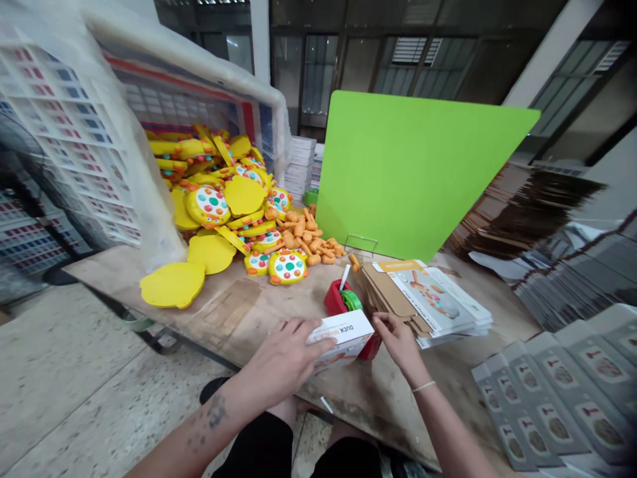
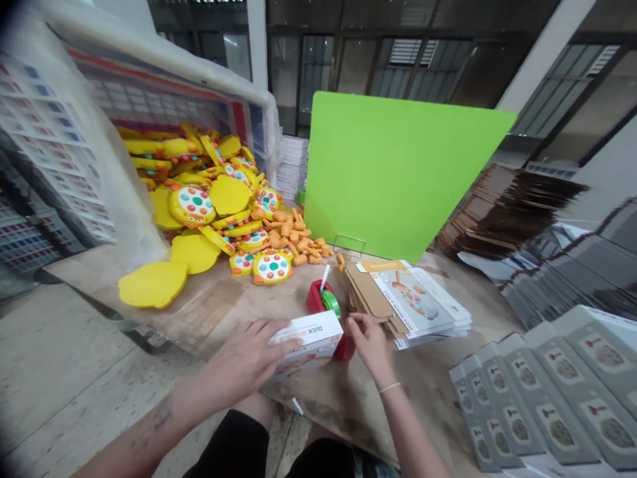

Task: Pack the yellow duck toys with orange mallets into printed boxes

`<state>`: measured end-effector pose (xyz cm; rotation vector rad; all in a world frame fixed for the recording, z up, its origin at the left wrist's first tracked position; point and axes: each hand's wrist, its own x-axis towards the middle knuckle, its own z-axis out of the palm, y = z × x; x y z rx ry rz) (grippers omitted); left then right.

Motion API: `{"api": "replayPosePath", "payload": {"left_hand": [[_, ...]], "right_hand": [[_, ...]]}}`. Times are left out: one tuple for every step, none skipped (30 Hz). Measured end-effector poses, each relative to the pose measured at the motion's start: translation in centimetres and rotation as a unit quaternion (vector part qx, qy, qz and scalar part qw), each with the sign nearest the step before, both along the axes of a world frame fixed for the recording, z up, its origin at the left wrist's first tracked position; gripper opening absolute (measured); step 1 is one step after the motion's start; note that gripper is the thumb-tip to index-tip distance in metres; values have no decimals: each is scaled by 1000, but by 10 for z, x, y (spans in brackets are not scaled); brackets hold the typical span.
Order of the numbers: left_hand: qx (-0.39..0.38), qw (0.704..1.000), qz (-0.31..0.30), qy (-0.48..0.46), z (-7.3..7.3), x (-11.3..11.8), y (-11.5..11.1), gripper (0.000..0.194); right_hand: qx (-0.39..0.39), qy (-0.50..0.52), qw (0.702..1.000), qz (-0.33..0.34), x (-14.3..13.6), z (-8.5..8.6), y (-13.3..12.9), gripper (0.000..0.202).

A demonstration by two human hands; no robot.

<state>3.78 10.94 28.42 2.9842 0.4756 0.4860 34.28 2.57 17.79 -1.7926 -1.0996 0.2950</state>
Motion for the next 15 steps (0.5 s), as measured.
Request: {"api": "replayPosePath", "payload": {"left_hand": [[4,1000,-7,-2,-1,3,0,45],[8,1000,-11,-3,-1,5,0,45],[12,1000,-14,0,-2,7,0,45],[13,1000,-17,6,-2,7,1,46],[13,1000,-18,13,-2,7,2,47],[10,1000,-17,19,-3,7,2,48],[6,1000,-16,21,-4,6,3,49],[2,1000,-14,19,-4,6,3,49],[-2,1000,-12,12,-6,6,3,49],[-4,1000,-8,3,-7,5,3,48],[-4,1000,-4,-5,-8,5,3,47],[-3,1000,1,-10,-10,5,3,47],[-3,1000,5,-12,-11,5,2,47],[-4,1000,8,-12,-12,5,2,47],[-6,1000,10,-11,-12,5,2,46]], "right_hand": [[-26,10,1000,10,4,-2,4,38],[-50,20,998,20,6,-4,7,35],[-73,30,996,29,8,-6,8,33],[-91,40,994,36,9,-6,9,32],[-105,52,992,41,9,-7,8,31],[-113,65,990,45,9,-7,8,31],[-117,79,989,48,9,-7,8,31],[-115,94,988,49,8,-6,9,30],[-108,109,987,49,7,-5,9,30],[-96,123,987,47,5,-3,8,30],[-80,136,987,41,3,-1,7,30],[-61,148,987,33,1,2,4,30],[-42,160,986,22,-1,4,-1,31],[-24,174,984,9,-4,6,-7,33],[-9,190,982,-4,-7,8,-15,35]]}}
